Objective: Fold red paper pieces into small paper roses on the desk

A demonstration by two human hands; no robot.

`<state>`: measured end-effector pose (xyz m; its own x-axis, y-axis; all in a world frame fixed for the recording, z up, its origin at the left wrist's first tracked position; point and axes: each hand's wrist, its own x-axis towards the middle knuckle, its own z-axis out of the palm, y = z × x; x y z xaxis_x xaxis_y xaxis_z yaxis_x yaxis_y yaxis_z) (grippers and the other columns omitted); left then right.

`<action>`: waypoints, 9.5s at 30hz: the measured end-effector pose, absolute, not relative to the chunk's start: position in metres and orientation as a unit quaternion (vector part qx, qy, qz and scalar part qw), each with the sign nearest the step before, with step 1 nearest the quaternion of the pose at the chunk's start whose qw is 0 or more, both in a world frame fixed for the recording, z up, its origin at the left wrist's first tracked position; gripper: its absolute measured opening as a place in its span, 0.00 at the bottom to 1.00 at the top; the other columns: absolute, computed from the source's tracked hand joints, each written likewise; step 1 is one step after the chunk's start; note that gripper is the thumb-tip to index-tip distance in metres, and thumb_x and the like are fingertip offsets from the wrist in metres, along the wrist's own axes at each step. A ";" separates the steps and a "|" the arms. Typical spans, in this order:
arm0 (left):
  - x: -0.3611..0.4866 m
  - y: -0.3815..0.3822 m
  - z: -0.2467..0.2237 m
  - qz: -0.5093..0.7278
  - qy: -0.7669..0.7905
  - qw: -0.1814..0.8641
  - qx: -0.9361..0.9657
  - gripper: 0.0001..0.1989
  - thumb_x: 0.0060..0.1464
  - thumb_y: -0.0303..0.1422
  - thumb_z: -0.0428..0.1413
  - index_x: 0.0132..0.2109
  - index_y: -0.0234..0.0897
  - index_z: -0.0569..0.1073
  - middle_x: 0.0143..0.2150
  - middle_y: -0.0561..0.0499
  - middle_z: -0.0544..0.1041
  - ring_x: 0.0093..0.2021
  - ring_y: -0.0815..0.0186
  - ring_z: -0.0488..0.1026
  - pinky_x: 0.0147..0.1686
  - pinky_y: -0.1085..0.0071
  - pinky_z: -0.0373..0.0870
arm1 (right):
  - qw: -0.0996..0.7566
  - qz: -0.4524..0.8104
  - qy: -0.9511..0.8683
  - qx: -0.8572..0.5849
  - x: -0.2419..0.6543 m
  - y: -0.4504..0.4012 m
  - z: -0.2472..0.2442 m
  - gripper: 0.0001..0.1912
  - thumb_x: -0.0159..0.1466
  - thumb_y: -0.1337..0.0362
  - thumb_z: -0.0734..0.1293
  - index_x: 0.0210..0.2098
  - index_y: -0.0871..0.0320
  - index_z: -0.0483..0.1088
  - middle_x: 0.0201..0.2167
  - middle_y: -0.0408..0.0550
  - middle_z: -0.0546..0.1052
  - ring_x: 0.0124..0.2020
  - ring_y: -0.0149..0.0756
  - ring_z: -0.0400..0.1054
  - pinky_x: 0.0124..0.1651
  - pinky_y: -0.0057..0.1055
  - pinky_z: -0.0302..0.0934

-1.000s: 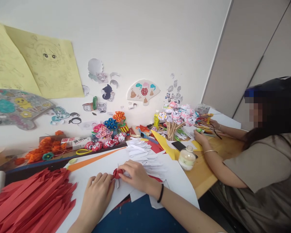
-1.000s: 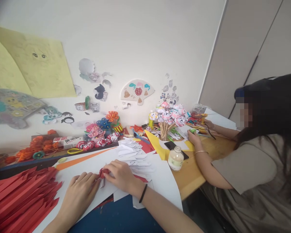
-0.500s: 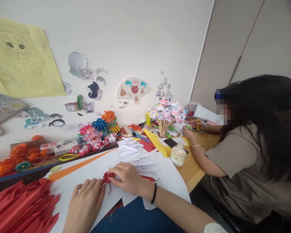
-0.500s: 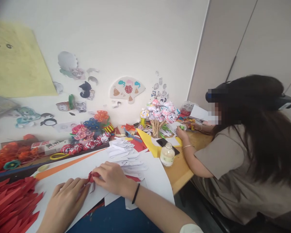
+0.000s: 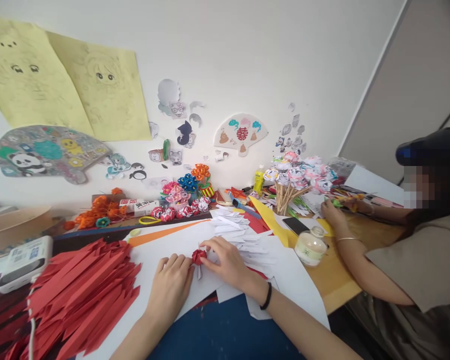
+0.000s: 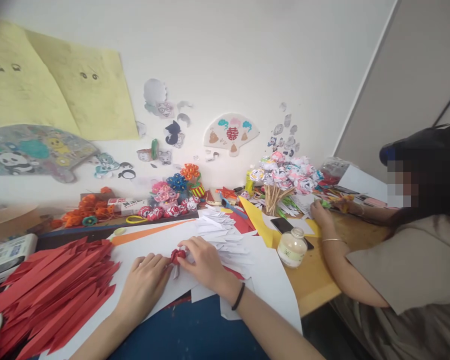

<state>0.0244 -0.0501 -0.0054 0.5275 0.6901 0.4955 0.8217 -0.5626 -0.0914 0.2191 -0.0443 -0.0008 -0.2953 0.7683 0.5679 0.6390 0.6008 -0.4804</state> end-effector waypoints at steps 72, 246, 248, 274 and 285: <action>0.024 -0.026 -0.003 -0.406 -0.412 -0.083 -0.811 0.09 0.66 0.32 0.48 0.47 0.43 0.72 0.43 0.51 0.79 0.41 0.63 0.72 0.42 0.65 0.62 | 0.476 0.398 -0.656 -0.430 0.243 -0.017 -0.002 0.17 0.59 0.53 0.73 0.41 0.58 0.75 0.40 0.50 0.79 0.39 0.38 0.75 0.42 0.33 0.70; 0.022 -0.034 0.004 -0.257 -0.406 0.165 -0.861 0.25 0.61 0.41 0.56 0.59 0.32 0.61 0.41 0.47 0.78 0.39 0.58 0.71 0.41 0.61 0.57 | 0.414 0.122 -0.816 -0.385 0.223 -0.040 -0.023 0.09 0.68 0.68 0.62 0.31 0.57 0.68 0.30 0.45 0.71 0.32 0.34 0.66 0.36 0.29 0.59; 0.019 -0.032 0.005 -0.265 -0.407 0.130 -0.865 0.28 0.60 0.46 0.56 0.59 0.32 0.60 0.46 0.45 0.77 0.42 0.58 0.71 0.43 0.61 0.57 | 0.424 0.123 -0.803 -0.399 0.223 -0.039 -0.023 0.07 0.68 0.68 0.63 0.32 0.57 0.69 0.30 0.45 0.73 0.33 0.34 0.67 0.36 0.29 0.59; 0.018 -0.038 0.005 -0.267 -0.272 0.203 -0.902 0.06 0.66 0.27 0.49 0.47 0.37 0.69 0.36 0.52 0.74 0.35 0.65 0.66 0.37 0.65 0.52 | 0.452 0.106 -0.777 -0.425 0.222 -0.039 -0.013 0.07 0.67 0.66 0.64 0.33 0.57 0.73 0.30 0.45 0.76 0.29 0.33 0.69 0.34 0.28 0.62; 0.015 -0.040 0.013 -0.271 -0.274 0.205 -0.900 0.07 0.66 0.28 0.48 0.47 0.38 0.70 0.35 0.52 0.74 0.35 0.65 0.66 0.38 0.64 0.53 | 0.464 0.111 -0.767 -0.429 0.224 -0.039 -0.013 0.07 0.67 0.65 0.64 0.34 0.57 0.73 0.31 0.46 0.77 0.29 0.33 0.69 0.33 0.29 0.65</action>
<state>0.0151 -0.0398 0.0127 0.7024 0.3821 0.6005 0.6042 -0.7661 -0.2192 0.2235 -0.0388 -0.0128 -0.2001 0.7611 0.6170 0.5550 0.6070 -0.5688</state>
